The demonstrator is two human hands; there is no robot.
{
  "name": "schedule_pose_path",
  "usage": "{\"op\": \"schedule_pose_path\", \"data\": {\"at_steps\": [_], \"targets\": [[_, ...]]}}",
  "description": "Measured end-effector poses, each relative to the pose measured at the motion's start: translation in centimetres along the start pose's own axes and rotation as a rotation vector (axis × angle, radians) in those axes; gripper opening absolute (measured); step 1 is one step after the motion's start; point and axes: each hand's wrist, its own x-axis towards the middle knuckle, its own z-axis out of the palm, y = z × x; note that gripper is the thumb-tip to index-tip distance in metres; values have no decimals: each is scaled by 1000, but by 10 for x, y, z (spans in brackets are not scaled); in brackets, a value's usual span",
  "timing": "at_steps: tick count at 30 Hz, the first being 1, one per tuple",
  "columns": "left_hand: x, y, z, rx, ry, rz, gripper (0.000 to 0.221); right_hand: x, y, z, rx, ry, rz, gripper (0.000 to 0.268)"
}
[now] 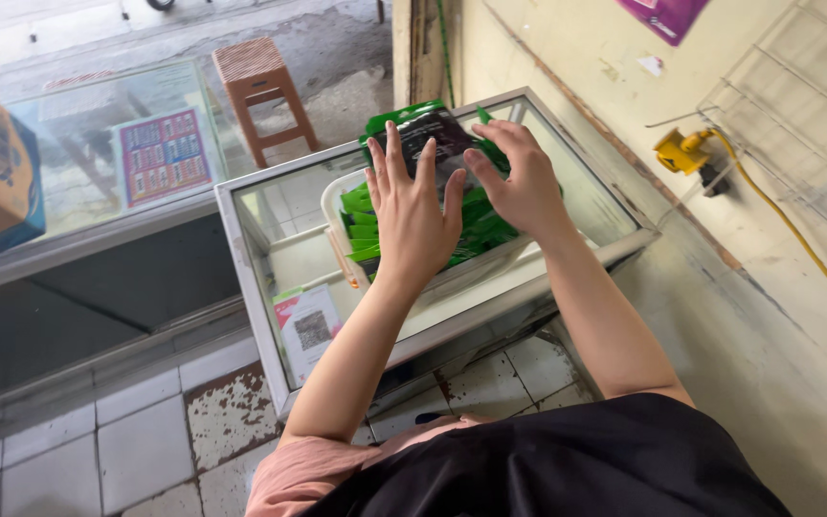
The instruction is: The person picks up several packaged charging cables from a glass display case, holds them up to the camera, and then hangs them onto a wire wall rack one by one. After organizing the items on the rack, the person gathers the remaining packaged cables and places them into a cardboard box.
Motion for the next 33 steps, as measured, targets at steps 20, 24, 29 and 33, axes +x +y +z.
{"op": "schedule_pose_path", "data": {"at_steps": [20,24,29,33], "targets": [[-165,239,147,-919,-467,454,43,-322,24,-192,-367,685,355,43],[-214,297,170,-1028,-632,478,43,-395,29,-236,-514,769,508,41],[-253,365,185,-1127,-732,553,42,-467,30,-287,-670,854,618,33],[-279,411,198,-1185,-760,569,38,-512,32,-319,-699,898,678,28]]}}
